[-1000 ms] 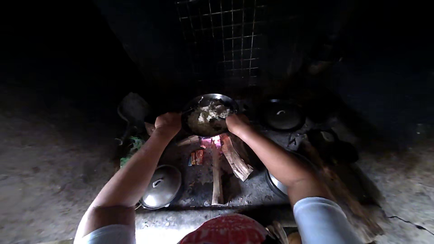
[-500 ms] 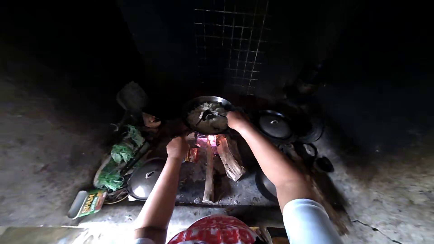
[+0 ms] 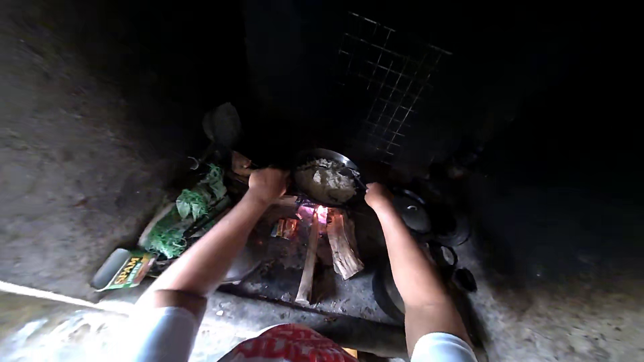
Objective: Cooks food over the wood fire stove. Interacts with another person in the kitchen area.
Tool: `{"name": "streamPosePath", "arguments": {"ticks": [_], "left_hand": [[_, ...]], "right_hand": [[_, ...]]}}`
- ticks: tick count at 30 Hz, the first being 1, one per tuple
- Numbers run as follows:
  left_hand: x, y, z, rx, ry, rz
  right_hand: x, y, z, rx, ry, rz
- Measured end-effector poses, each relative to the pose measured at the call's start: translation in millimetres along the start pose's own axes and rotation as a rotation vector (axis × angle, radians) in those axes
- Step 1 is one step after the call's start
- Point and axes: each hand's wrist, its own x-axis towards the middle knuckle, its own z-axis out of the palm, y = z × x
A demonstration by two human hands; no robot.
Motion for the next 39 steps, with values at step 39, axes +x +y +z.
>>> {"name": "streamPosePath", "arguments": {"ticks": [39], "left_hand": [[133.2,71.9,73.6,-0.154,-0.110,0.406]], "right_hand": [[-7.6,5.0,18.7,0.342,0.062,0.154]]}}
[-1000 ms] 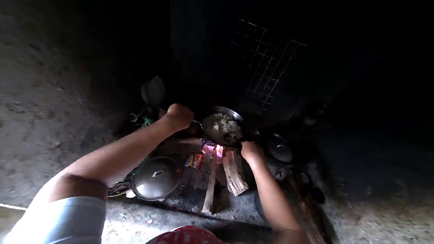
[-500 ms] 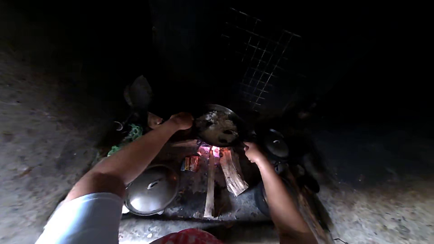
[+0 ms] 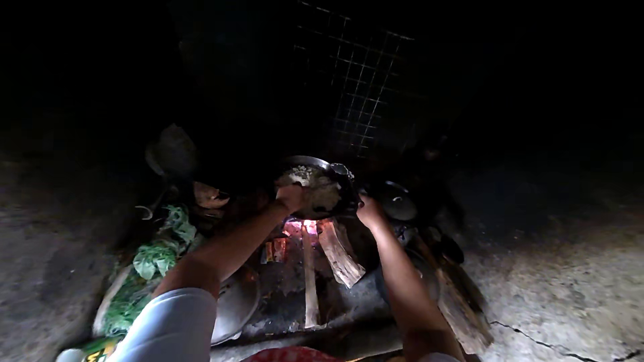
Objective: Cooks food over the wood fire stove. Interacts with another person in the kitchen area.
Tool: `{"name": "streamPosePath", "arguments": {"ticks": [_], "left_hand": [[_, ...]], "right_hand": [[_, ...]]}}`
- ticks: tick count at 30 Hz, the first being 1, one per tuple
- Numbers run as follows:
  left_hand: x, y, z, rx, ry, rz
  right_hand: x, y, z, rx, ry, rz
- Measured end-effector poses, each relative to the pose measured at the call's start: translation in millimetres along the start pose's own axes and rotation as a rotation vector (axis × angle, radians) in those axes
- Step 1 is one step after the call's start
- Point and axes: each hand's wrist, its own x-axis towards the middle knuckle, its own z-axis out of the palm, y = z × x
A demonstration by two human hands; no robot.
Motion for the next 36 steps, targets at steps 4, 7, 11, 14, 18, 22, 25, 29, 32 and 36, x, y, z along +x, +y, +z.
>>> {"name": "streamPosePath", "arguments": {"ticks": [4,7,11,14,18,22,25,29,32,36], "left_hand": [[-31.5,33.3,-0.1,0.226,-0.115,0.103],[-42.8,40.3,-2.6,0.350,-0.141,0.157],[-68.6,37.4,-30.6,0.366,-0.195,0.072],[-71.2,14.2,-32.3,0.333,-0.149,-0.006],[-75.2,-21.9,-46.9,0.208,-0.043,-0.118],[-78.6,-54.9,-60.3,0.080,-0.010,-0.082],[-83.1,-56.1,-53.2,0.141,-0.042,0.038],[-71.6,-40.2,-21.7,0.235,-0.025,0.201],[-59.4,-7.5,-6.2,0.323,-0.098,0.145],[-41.7,37.1,23.6,0.390,-0.116,0.124]], "right_hand": [[24.6,-13.5,3.6,-0.194,-0.048,0.065],[29.6,-28.8,18.2,-0.315,-0.119,0.109],[32.1,-34.6,30.1,-0.300,-0.071,0.095],[35.7,-30.1,23.9,-0.243,-0.070,0.102],[38.3,-17.0,15.0,-0.223,-0.067,0.096],[44.9,-6.1,5.0,-0.187,-0.108,0.074],[47.8,-1.7,0.5,-0.104,-0.125,0.100],[54.6,10.9,7.4,-0.072,-0.093,0.096],[53.5,12.9,6.8,-0.095,-0.109,0.104],[47.5,12.2,7.3,-0.139,-0.100,0.106]]}}
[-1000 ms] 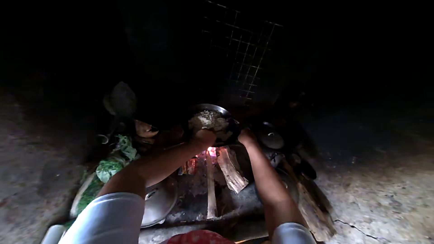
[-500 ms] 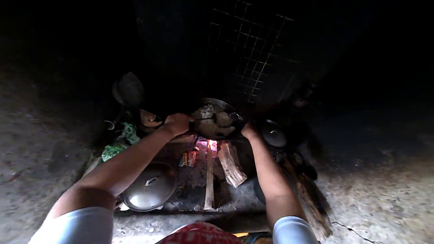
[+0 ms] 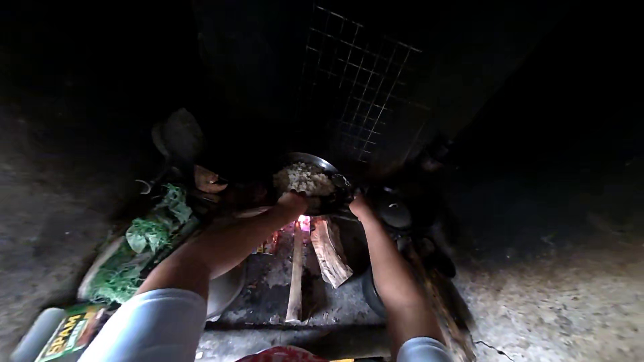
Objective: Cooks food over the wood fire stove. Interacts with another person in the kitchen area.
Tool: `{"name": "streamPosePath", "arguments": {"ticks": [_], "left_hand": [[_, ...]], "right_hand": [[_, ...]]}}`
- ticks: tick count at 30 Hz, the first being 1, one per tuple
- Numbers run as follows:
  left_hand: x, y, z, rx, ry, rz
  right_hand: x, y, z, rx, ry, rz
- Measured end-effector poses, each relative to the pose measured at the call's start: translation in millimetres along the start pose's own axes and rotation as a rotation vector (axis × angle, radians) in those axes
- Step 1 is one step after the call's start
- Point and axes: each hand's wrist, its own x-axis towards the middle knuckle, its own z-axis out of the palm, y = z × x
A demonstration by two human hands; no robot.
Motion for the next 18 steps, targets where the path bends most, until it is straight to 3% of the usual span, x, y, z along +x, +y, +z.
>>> {"name": "streamPosePath", "arguments": {"ticks": [4,7,13,18], "left_hand": [[23.8,40.1,0.3,-0.090,-0.033,-0.102],[31.0,41.4,-18.0,-0.205,-0.052,-0.224],[-1.4,8.8,-33.7,-0.199,-0.037,-0.344],[-49.2,-44.2,-25.6,-0.576,0.076,-0.405]], "right_hand": [[-11.9,-6.4,1.3,-0.056,-0.010,-0.023],[-18.9,-11.7,0.8,-0.123,-0.035,-0.035],[-18.9,-11.4,0.9,-0.044,-0.042,-0.043],[-18.0,-21.4,-3.8,0.033,-0.045,-0.026]]}}
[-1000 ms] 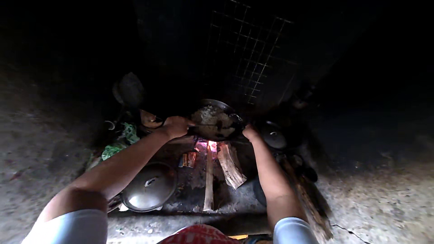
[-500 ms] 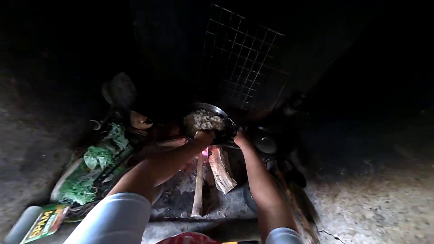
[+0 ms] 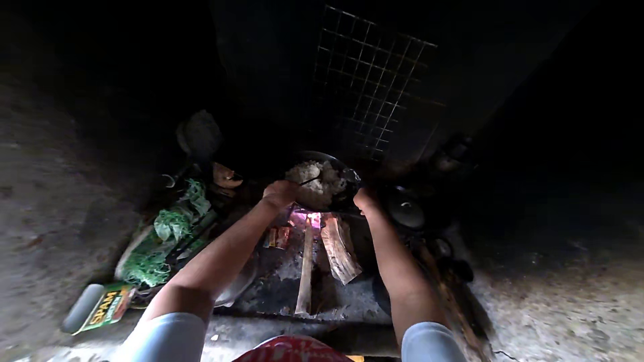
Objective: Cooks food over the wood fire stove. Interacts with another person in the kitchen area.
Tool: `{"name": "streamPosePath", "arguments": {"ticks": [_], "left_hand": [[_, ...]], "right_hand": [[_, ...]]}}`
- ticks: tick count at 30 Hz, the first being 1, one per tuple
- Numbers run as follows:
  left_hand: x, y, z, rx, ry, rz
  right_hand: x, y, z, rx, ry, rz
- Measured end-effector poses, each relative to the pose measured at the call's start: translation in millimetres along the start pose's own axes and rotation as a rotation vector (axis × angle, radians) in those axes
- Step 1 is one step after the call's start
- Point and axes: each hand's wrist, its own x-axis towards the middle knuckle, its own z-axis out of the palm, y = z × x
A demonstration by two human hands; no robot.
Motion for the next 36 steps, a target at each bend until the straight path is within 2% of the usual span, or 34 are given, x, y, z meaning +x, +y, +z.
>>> {"name": "streamPosePath", "arguments": {"ticks": [2,4,7,10,13,16,20,26,29,31,33,36], "left_hand": [[6.2,-38.7,-1.8,-0.281,0.025,0.023],[8.0,-64.1,-7.5,-0.495,-0.013,-0.063],[-8.4,-80.5,-33.0,-0.613,-0.073,-0.206],[-28.7,-88.2,-67.0,-0.473,-0.055,-0.195],[-39.9,-92.7,-96.4,-0.244,-0.023,-0.052],[-33.1,-95.9,-101.1,0.026,-0.050,0.066],[-17.4,-72.2,-60.6,0.152,-0.074,0.008],[14.6,-45.6,16.9,-0.134,-0.023,-0.014],[31.0,-33.1,32.3,-0.260,-0.041,0.001],[25.7,-25.8,7.4,-0.270,-0.084,0.029],[26.2,-26.5,-26.8,-0.159,-0.102,0.041],[22.5,-37.4,-69.4,-0.055,-0.062,0.097]], "right_hand": [[1.7,-9.8,-4.3,-0.114,-0.010,-0.025],[9.3,-17.8,-3.1,-0.224,-0.021,-0.070],[17.0,-28.4,1.1,-0.163,-0.088,-0.141],[21.6,-37.5,2.2,-0.089,-0.149,-0.156],[18.0,-42.9,-5.4,-0.145,-0.177,-0.167],[20.0,-38.4,-6.2,-0.157,-0.166,-0.156],[24.9,-31.8,3.3,-0.166,-0.151,-0.151],[9.0,-25.4,8.2,-0.200,-0.131,-0.145],[9.4,-18.9,6.2,-0.232,-0.126,-0.145],[4.4,-15.6,1.2,-0.238,-0.093,-0.139],[-0.2,-11.5,-4.4,-0.251,-0.013,-0.155],[-4.1,-12.6,-8.4,-0.242,0.035,-0.190]]}}
